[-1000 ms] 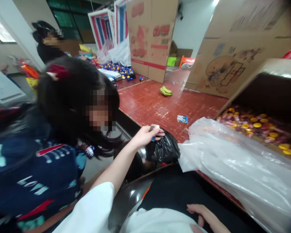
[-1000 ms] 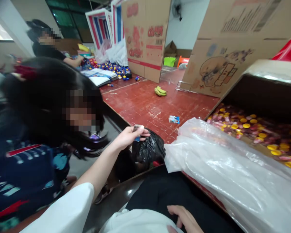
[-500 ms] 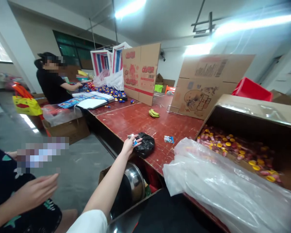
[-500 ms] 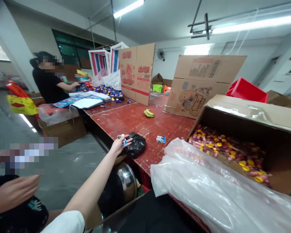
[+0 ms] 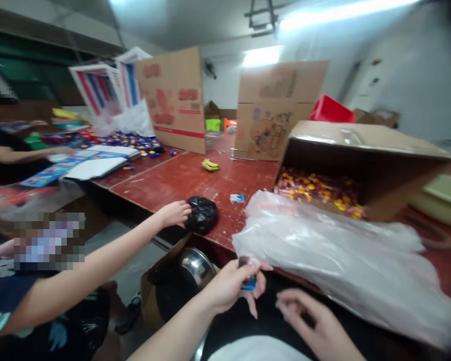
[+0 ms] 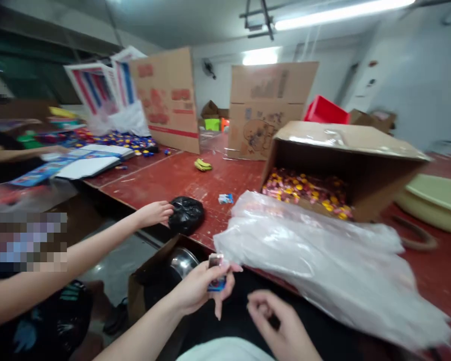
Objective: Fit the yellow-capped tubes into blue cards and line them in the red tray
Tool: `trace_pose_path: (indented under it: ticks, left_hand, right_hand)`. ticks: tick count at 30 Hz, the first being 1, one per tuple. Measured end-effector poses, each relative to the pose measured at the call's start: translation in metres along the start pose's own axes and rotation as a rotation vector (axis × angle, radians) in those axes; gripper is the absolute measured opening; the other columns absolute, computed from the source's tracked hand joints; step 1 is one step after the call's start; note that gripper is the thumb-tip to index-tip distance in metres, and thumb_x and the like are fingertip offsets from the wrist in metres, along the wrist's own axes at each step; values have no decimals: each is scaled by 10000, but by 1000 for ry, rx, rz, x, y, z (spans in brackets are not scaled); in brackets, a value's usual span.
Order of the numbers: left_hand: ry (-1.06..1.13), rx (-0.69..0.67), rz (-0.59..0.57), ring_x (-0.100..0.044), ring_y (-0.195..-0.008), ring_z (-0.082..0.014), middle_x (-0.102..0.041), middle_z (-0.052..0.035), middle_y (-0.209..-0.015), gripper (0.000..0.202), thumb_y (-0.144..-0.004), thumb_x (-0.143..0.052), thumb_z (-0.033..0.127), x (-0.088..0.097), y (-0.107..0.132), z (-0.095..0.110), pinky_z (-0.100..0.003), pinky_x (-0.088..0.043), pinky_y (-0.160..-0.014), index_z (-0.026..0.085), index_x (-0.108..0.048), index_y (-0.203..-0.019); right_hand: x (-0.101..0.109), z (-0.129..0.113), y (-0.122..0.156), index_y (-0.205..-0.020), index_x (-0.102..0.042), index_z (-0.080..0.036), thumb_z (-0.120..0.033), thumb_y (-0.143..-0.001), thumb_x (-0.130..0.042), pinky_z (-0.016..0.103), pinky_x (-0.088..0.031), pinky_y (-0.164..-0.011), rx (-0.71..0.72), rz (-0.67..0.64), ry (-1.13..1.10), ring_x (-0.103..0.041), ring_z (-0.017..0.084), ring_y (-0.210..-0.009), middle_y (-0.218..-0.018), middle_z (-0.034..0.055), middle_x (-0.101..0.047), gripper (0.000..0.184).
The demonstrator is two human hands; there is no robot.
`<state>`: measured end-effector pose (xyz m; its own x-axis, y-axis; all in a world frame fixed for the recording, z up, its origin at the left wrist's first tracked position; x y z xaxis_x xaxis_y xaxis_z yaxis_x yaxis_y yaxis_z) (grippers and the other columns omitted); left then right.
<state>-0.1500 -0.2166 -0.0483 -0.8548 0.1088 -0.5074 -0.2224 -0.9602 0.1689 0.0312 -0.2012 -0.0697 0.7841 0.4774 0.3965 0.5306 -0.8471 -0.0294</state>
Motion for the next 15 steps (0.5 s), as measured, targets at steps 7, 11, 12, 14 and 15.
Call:
trace_pose_path:
  ticks: [7,11,12,14,15]
  left_hand:
    - [-1,288,-320,-697,-888,-267,-712,-184,-993,291,-834,-605,283,-94,-26,-34,-350,-587,-694,116,-662,-1066]
    - [-194,312,-421,-702,-846,-259,-718,-188,-985,338,-821,-654,377,-126,-42,-54,-338,-579,-696,98,-696,-1006]
    - [-225,319,-431,-703,-837,-256,-720,-187,-975,358,-806,-670,399,-133,-45,-60,-333,-577,-695,92,-702,-989]
    - [-241,350,-417,-703,-831,-254,-722,-182,-967,392,-787,-685,428,-142,-51,-73,-327,-575,-687,96,-700,-994]
    - [-235,372,-402,-703,-831,-254,-723,-178,-968,403,-788,-682,438,-145,-54,-79,-325,-575,-680,102,-694,-1009]
  right_hand:
    - [77,-10,24,-906,-654,-188,-468,-798,-645,267,-532,-756,-77,380,-418,-642,158,-815,-940,67,-696,300]
    - [91,-1,45,-906,-659,-177,-413,-757,-702,235,-491,-624,-111,403,-444,-594,118,-680,-854,38,-681,282]
    - [94,3,50,-861,-658,-171,-408,-745,-712,231,-477,-604,-114,431,-443,-580,112,-653,-793,24,-667,270]
    - [101,11,57,-769,-641,-160,-416,-726,-722,227,-459,-595,-109,508,-460,-562,107,-628,-703,2,-632,272]
    - [105,14,60,-745,-631,-157,-423,-719,-725,224,-449,-585,-111,540,-474,-548,100,-609,-675,-6,-615,283]
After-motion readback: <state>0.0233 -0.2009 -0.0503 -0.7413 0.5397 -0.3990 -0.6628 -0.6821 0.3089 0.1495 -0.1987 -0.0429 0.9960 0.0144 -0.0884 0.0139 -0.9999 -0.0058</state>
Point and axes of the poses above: each hand's wrist, its own y-axis away from the middle knuckle, its own x-axis out of the back of the hand, z = x × y, the point moved 4 cm from there along -y, towards the middle knuckle
